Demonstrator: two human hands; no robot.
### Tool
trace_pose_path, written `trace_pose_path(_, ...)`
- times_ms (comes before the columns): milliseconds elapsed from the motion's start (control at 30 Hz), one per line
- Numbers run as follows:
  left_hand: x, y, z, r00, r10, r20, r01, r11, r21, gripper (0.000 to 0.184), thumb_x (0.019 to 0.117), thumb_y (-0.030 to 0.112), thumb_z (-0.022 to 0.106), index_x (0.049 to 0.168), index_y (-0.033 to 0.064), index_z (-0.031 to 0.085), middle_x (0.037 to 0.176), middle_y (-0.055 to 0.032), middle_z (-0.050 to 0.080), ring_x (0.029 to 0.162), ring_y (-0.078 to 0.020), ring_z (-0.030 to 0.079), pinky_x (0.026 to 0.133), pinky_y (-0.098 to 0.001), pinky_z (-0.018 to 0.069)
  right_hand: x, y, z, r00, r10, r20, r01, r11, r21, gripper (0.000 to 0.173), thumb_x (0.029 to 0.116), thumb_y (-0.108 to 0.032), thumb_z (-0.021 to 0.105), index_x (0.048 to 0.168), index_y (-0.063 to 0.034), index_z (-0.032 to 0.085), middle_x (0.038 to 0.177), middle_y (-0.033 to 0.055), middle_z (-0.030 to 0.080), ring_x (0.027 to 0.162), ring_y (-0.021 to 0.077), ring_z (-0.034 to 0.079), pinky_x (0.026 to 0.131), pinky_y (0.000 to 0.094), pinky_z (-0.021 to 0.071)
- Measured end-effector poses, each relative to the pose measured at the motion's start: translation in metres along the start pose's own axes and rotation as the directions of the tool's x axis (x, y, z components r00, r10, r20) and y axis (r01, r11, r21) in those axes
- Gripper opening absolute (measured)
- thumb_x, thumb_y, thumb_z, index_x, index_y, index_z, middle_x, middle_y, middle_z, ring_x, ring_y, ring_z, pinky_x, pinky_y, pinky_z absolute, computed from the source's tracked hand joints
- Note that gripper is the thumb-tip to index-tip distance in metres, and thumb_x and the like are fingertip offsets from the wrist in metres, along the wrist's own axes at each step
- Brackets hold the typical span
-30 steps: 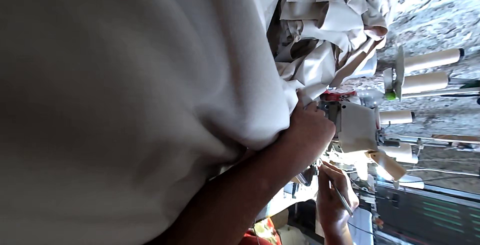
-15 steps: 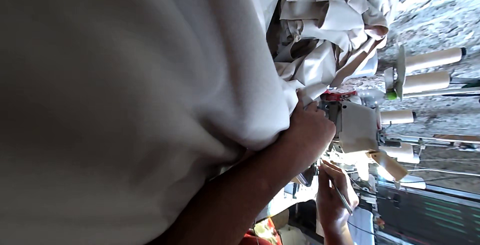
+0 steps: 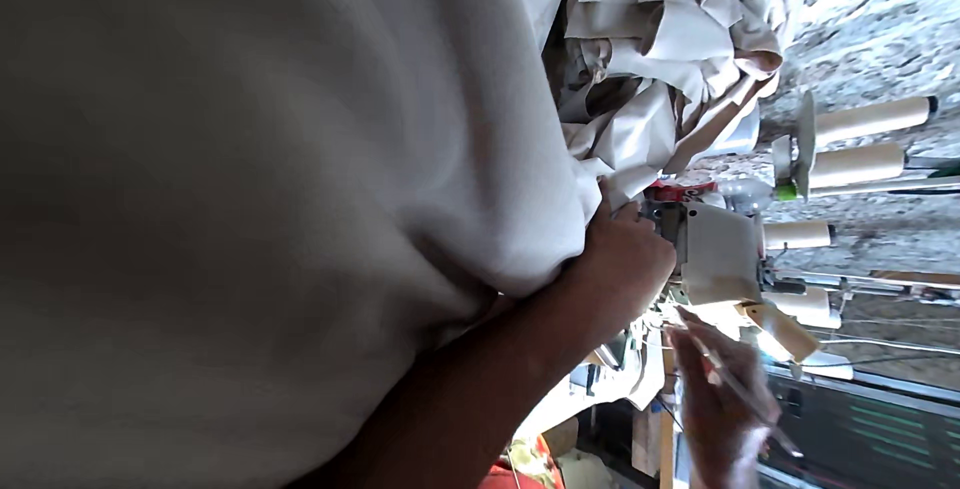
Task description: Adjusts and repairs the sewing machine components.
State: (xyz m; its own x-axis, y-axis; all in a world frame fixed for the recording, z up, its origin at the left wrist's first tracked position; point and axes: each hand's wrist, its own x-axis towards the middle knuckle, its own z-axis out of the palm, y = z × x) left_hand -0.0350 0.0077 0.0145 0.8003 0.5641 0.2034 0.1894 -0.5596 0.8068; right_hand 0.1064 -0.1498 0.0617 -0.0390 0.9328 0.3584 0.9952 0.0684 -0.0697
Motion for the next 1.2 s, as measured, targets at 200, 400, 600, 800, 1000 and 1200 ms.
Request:
trace_pose_path(200, -0.016, 0.000, -0.020, 0.998, -0.018, -0.056, 0.010, 0.991, -0.133, 0.022, 0.0961, -0.005, 0.059, 0.114, -0.0016, 0.071, 0.119, -0.0196, 0.069, 0.129, -0.0368, 0.056, 0.119, -0.0611, 0.0238, 0.072, 0.003, -0.048, 0.886, -0.081, 0.456, -0.014, 0.980, 0.200, 0.009, 0.0983, -0.019, 0.065, 0.105, -0.0130, 0.067, 0.109, -0.0095, 0.075, 0.101, -0.0016, 0.070, 0.089, 0.0165, 0.0582)
trace_pose_path(400, 0.009, -0.010, -0.005, 0.946, -0.179, -0.269, 0.061, 0.917, -0.394, 0.025, 0.1058, 0.012, 0.051, 0.120, 0.0007, 0.068, 0.113, -0.0187, 0.070, 0.111, -0.0323, 0.066, 0.100, -0.0528, 0.0470, 0.146, 0.010, -0.033, 0.465, 0.031, 0.885, -0.056, 0.998, -0.006, 0.004, 0.0935, -0.010, 0.070, 0.097, -0.0081, 0.069, 0.087, -0.0002, 0.069, 0.079, 0.0066, 0.066, 0.074, 0.0281, 0.0554)
trace_pose_path(600, 0.006, -0.009, -0.009, 0.949, -0.213, -0.232, 0.090, 0.890, -0.447, 0.023, 0.1051, 0.009, 0.051, 0.122, 0.0027, 0.066, 0.112, -0.0165, 0.070, 0.112, -0.0297, 0.065, 0.105, -0.0531, 0.0425, 0.158, 0.020, -0.007, 0.297, 0.015, 0.955, 0.054, 0.998, -0.032, 0.005, 0.0942, -0.009, 0.071, 0.099, -0.0077, 0.072, 0.088, 0.0015, 0.071, 0.082, 0.0069, 0.067, 0.079, 0.0272, 0.0552)
trace_pose_path(800, 0.008, -0.011, -0.009, 0.939, -0.224, -0.260, 0.084, 0.884, -0.459, 0.025, 0.1051, 0.008, 0.051, 0.123, 0.0022, 0.067, 0.112, -0.0165, 0.070, 0.111, -0.0289, 0.066, 0.102, -0.0489, 0.0460, 0.174, 0.011, -0.004, 0.191, 0.040, 0.981, 0.137, 0.988, -0.067, 0.007, 0.0929, -0.005, 0.072, 0.099, -0.0019, 0.073, 0.087, 0.0076, 0.072, 0.082, 0.0148, 0.068, 0.079, 0.0331, 0.0539)
trace_pose_path(1000, 0.007, -0.011, -0.009, 0.944, -0.216, -0.250, 0.083, 0.889, -0.451, 0.024, 0.1046, 0.008, 0.053, 0.123, 0.0031, 0.067, 0.114, -0.0153, 0.070, 0.114, -0.0282, 0.065, 0.108, -0.0516, 0.0409, 0.182, 0.007, 0.003, 0.140, 0.058, 0.988, 0.167, 0.983, -0.081, 0.006, 0.0926, -0.007, 0.074, 0.097, -0.0031, 0.075, 0.085, 0.0060, 0.072, 0.081, 0.0125, 0.066, 0.078, 0.0321, 0.0525)
trace_pose_path(1200, 0.008, -0.012, -0.008, 0.943, -0.205, -0.262, 0.071, 0.893, -0.445, 0.024, 0.1046, 0.008, 0.052, 0.123, 0.0017, 0.067, 0.113, -0.0164, 0.070, 0.111, -0.0289, 0.066, 0.100, -0.0486, 0.0472, 0.185, 0.004, 0.009, 0.052, 0.140, 0.989, 0.171, 0.974, -0.147, 0.007, 0.0960, -0.009, 0.070, 0.099, -0.0033, 0.073, 0.089, 0.0074, 0.071, 0.086, 0.0144, 0.065, 0.082, 0.0342, 0.0506)
